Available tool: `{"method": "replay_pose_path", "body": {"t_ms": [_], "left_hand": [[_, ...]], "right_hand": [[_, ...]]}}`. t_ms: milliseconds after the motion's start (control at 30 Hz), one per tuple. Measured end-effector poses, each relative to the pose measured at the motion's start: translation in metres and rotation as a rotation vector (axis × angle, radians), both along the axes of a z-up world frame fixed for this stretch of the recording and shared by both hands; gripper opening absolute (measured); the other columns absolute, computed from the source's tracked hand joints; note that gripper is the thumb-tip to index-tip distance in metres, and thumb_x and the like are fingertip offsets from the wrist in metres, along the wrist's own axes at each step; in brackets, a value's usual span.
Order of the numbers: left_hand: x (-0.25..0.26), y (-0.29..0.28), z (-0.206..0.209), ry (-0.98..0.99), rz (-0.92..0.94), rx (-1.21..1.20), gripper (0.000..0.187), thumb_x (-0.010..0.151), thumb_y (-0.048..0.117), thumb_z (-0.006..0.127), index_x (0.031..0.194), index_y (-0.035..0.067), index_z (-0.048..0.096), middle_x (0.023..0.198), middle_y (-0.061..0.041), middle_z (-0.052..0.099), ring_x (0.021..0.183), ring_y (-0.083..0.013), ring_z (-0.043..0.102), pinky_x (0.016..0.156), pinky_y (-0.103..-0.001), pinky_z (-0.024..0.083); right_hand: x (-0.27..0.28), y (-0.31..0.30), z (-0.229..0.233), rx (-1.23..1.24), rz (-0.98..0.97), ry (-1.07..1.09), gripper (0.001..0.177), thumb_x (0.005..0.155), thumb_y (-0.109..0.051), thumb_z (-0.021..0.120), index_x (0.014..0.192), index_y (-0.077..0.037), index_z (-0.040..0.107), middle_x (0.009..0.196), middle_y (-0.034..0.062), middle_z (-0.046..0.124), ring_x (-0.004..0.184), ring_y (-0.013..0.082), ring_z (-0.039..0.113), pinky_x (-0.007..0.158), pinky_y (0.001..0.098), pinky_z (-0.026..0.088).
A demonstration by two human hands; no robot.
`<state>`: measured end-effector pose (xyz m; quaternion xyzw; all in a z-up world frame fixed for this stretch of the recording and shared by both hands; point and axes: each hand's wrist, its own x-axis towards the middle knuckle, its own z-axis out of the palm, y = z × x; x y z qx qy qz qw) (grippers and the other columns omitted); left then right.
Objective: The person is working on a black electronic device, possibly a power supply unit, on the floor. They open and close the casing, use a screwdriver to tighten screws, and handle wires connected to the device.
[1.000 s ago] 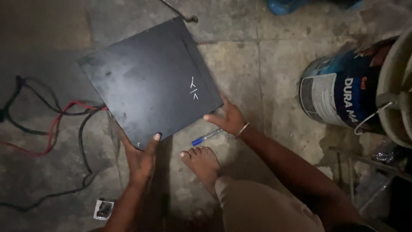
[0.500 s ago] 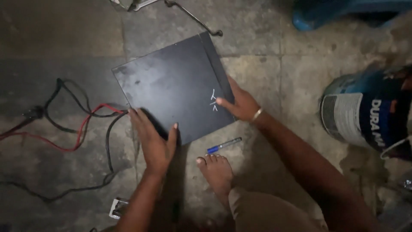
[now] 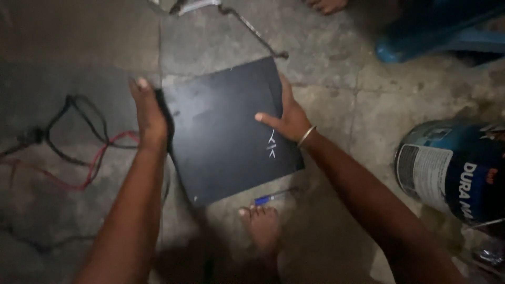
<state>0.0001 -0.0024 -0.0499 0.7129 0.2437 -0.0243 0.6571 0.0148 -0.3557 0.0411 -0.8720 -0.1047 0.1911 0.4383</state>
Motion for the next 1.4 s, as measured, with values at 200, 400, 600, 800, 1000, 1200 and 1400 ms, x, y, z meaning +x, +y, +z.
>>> {"method": "replay_pose_path", "body": {"t_ms": [200, 400, 600, 800, 1000, 1200, 1400], "left_hand": [[0.003, 0.071, -0.025, -0.003, -0.052, -0.21, 0.104, 0.097, 0.078, 0.019, 0.165, 0.002, -0.001, 0.174, -0.015, -0.005, 0.161, -0.0299, -0.003, 0.127, -0.042, 0.002], [0.057, 0.039, -0.041, -0.037, 0.035, -0.026, 0.097, 0.104, 0.073, 0.024, 0.166, 0.003, 0.004, 0.175, -0.017, 0.0, 0.162, -0.033, 0.0, 0.129, -0.044, 0.003], [0.031, 0.001, 0.012, -0.177, 0.035, 0.407, 0.081, 0.116, 0.058, 0.036, 0.169, 0.0, 0.014, 0.179, -0.025, 0.012, 0.17, -0.0382, 0.01, 0.141, -0.046, 0.01], [-0.111, -0.049, 0.098, -0.232, -0.253, 0.506, 0.088, 0.109, 0.045, 0.049, 0.162, -0.011, 0.005, 0.17, -0.035, -0.005, 0.161, -0.0493, -0.002, 0.132, -0.053, 0.003], [-0.197, -0.083, 0.108, -0.084, 0.044, -0.131, 0.073, 0.11, 0.046, 0.038, 0.161, -0.005, 0.028, 0.162, -0.025, 0.042, 0.151, -0.035, 0.04, 0.125, -0.042, 0.028], [-0.188, -0.084, 0.09, 0.313, 0.152, -0.393, 0.086, 0.093, 0.054, 0.053, 0.16, 0.005, 0.03, 0.159, -0.016, 0.043, 0.143, -0.0282, 0.042, 0.117, -0.041, 0.03], [-0.186, -0.096, 0.085, 0.248, 0.183, -0.268, 0.098, 0.094, 0.059, 0.057, 0.161, 0.001, 0.012, 0.167, -0.018, 0.023, 0.153, -0.0295, 0.027, 0.122, -0.04, 0.023]], "right_hand": [[0.003, 0.01, 0.011, 0.016, -0.035, 0.064, 0.118, 0.086, -0.04, 0.082, 0.163, -0.001, 0.003, 0.162, 0.0285, 0.035, 0.145, 0.0364, 0.048, 0.119, 0.043, 0.039], [0.001, 0.006, 0.008, -0.006, -0.048, 0.005, 0.109, 0.092, -0.036, 0.08, 0.164, -0.001, 0.005, 0.162, 0.0302, 0.036, 0.146, 0.0385, 0.047, 0.119, 0.0439, 0.04], [-0.002, 0.006, 0.011, -0.025, -0.127, 0.064, 0.101, 0.093, -0.035, 0.073, 0.164, -0.005, 0.009, 0.157, 0.0266, 0.045, 0.138, 0.0362, 0.057, 0.115, 0.0422, 0.046], [-0.006, 0.004, -0.005, -0.029, -0.178, -0.056, 0.079, 0.104, -0.038, 0.064, 0.162, -0.006, 0.021, 0.156, 0.0271, 0.047, 0.138, 0.037, 0.056, 0.115, 0.0408, 0.044], [-0.059, -0.015, -0.003, 0.009, -0.285, 0.096, 0.068, 0.102, -0.042, 0.058, 0.159, -0.008, 0.038, 0.141, 0.0189, 0.063, 0.131, 0.0267, 0.061, 0.111, 0.0365, 0.045], [-0.127, -0.031, 0.01, 0.222, -0.357, 0.302, 0.076, 0.096, -0.036, 0.066, 0.158, -0.005, 0.034, 0.142, 0.0142, 0.059, 0.128, 0.0234, 0.055, 0.108, 0.0362, 0.044], [-0.121, -0.061, -0.025, 0.157, -0.345, 0.34, 0.069, 0.093, -0.04, 0.067, 0.149, -0.004, 0.049, 0.134, 0.0118, 0.066, 0.12, 0.0234, 0.062, 0.104, 0.0361, 0.048]]}}
